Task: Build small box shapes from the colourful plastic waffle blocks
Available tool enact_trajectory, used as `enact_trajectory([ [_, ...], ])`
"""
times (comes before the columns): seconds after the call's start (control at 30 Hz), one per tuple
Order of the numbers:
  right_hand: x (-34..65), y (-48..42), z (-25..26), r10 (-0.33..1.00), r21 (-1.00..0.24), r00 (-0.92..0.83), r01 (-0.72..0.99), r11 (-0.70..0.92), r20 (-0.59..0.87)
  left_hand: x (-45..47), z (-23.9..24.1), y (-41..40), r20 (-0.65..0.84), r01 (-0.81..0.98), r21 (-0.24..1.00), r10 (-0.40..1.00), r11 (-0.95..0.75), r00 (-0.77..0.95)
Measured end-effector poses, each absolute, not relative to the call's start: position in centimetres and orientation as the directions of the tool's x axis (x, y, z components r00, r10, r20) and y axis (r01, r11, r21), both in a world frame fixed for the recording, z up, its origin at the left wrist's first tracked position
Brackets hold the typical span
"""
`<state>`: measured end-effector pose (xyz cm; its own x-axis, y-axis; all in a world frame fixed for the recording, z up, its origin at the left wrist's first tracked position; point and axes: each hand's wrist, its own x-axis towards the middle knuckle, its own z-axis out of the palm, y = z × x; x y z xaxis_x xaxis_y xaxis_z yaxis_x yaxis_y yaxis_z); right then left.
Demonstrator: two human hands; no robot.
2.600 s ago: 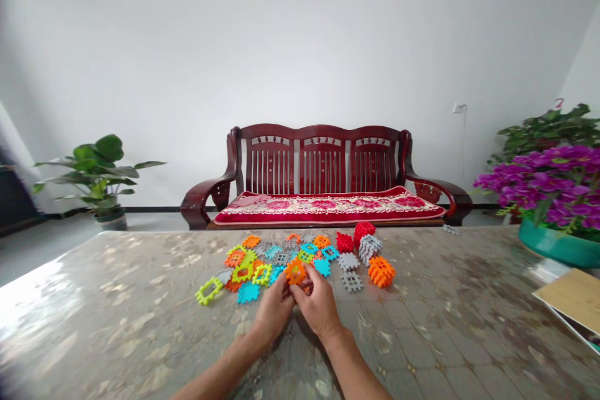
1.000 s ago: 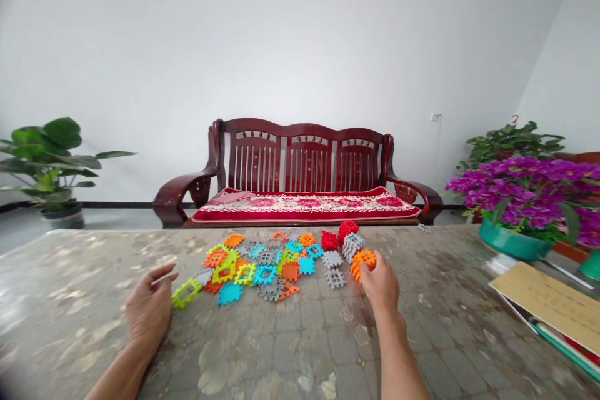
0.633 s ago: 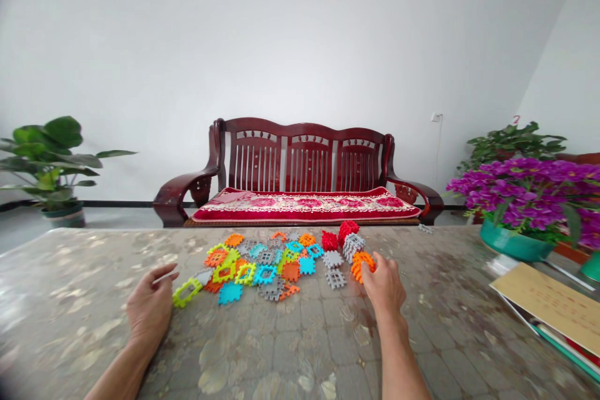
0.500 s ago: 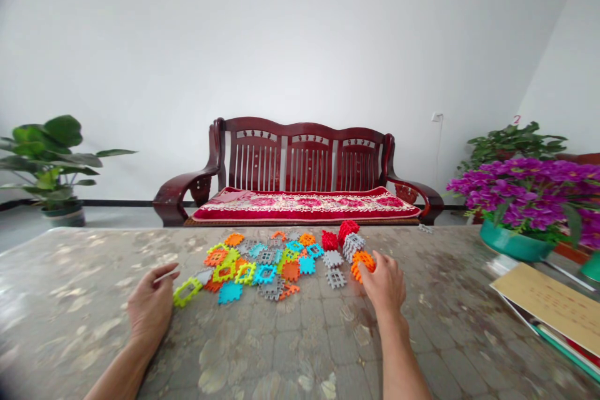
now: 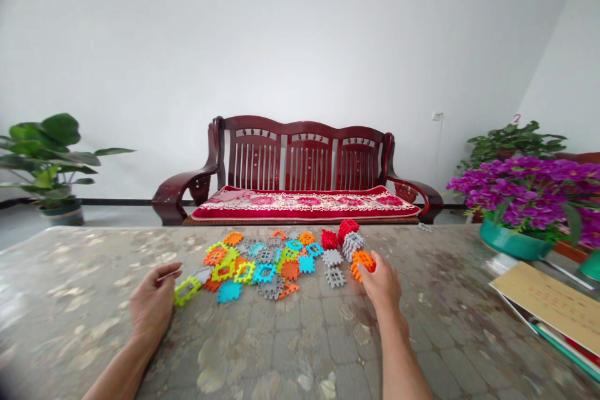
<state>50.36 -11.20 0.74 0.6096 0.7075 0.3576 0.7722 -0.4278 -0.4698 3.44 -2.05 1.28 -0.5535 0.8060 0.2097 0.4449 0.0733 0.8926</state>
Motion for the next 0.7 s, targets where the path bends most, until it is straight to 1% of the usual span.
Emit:
enact_trajectory([
  [0.17, 51.2, -11.2, -0.2, 0.684, -0.600, 0.644, 0.711, -0.367, 0.344, 3.6, 1.6, -2.2, 0.202, 0.444, 0.892, 0.803, 0.085, -0.560],
  [0.3, 52.0, -11.2, -0.8, 0.695, -0.645, 0.627, 0.701, -0.304, 0.353, 3.6, 1.6, -2.1, 0.218, 0.428, 0.902, 0.798, 0.056, -0.562],
  [0.47, 52.3, -11.2, -1.4, 0.733, -0.628, 0.560, 0.742, -0.236, 0.386, 3.5, 1.3, -1.8, 0.202, 0.416, 0.907, 0.804, 0.062, -0.559],
  [0.57, 52.0, -11.2, -1.4, 0.746, -0.609, 0.555, 0.750, -0.258, 0.369, 3.5, 1.2, -1.7, 0.194, 0.412, 0.908, 0.804, 0.069, -0.562],
  [0.7, 51.8, -11.2, -1.4, 0.735, -0.620, 0.585, 0.729, -0.291, 0.343, 3.6, 1.2, -1.8, 0.194, 0.424, 0.902, 0.807, 0.076, -0.557],
])
